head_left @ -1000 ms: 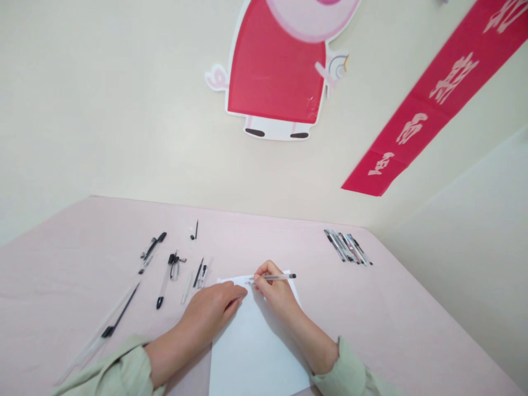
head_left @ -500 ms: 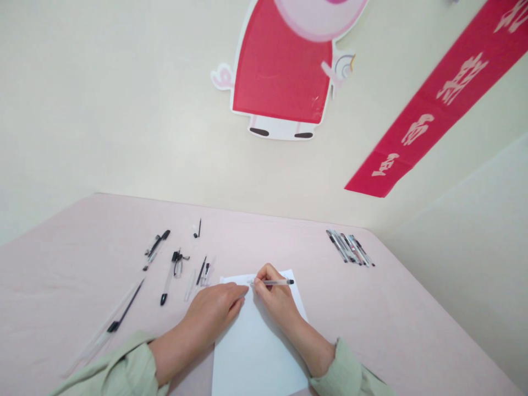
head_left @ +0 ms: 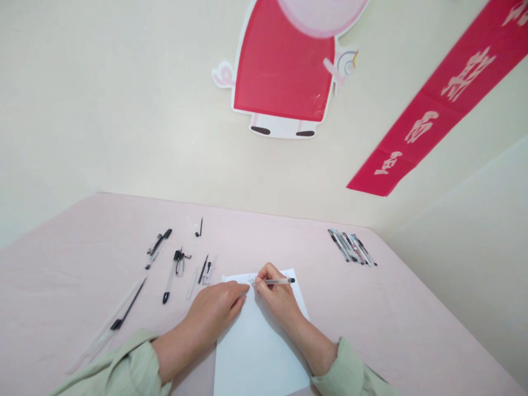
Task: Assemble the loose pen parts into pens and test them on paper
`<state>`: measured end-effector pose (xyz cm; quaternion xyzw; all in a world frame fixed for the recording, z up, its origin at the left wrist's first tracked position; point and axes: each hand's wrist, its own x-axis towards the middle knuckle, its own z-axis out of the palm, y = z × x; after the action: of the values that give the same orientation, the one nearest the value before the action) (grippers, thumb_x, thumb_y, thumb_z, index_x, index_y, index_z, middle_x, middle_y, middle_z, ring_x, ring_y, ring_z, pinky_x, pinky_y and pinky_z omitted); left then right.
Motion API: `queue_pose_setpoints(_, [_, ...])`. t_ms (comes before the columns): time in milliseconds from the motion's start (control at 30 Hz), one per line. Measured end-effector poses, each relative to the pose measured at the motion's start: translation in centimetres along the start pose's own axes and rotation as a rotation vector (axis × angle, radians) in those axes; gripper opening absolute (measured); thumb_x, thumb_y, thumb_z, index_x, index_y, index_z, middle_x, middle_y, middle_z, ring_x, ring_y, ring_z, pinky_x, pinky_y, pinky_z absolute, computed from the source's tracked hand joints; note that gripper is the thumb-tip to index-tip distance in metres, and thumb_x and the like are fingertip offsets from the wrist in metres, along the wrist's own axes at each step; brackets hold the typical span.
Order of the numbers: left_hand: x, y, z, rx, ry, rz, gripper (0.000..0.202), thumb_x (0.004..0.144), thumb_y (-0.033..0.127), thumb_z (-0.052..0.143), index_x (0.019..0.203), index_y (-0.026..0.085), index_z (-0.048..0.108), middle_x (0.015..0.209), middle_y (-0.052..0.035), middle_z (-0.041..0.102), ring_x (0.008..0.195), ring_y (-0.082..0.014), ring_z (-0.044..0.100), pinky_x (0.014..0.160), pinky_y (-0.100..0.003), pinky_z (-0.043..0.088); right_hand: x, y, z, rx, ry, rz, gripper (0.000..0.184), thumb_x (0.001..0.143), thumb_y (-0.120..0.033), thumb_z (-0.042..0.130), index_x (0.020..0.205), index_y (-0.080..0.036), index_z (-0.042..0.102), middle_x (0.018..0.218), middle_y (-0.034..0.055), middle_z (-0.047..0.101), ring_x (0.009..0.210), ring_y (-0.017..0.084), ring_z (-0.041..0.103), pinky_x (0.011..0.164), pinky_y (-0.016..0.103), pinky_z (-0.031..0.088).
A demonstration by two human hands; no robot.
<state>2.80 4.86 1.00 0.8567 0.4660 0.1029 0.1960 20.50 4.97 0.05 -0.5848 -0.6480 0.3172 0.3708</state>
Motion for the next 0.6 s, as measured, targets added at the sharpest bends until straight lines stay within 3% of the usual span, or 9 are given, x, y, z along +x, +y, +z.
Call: queue_pose_setpoints(600, [-0.02,-0.11,0.02,-0.031,0.008,-0.011,0.03,0.09,0.02,0.041,0.103,0.025,0.068,0.099,-0.0051,0.074,0.092,-0.0235,0.068,0.077,-0.03,0.048,-0.02,0.2,0.06,0.005,-0.015,-0.007,0.011,0.081,-0.024,0.048,0.07,-0.022,0.049,0.061,-0.0053,0.049,0.062,0.014,0.049,0.061,0.024,0.036])
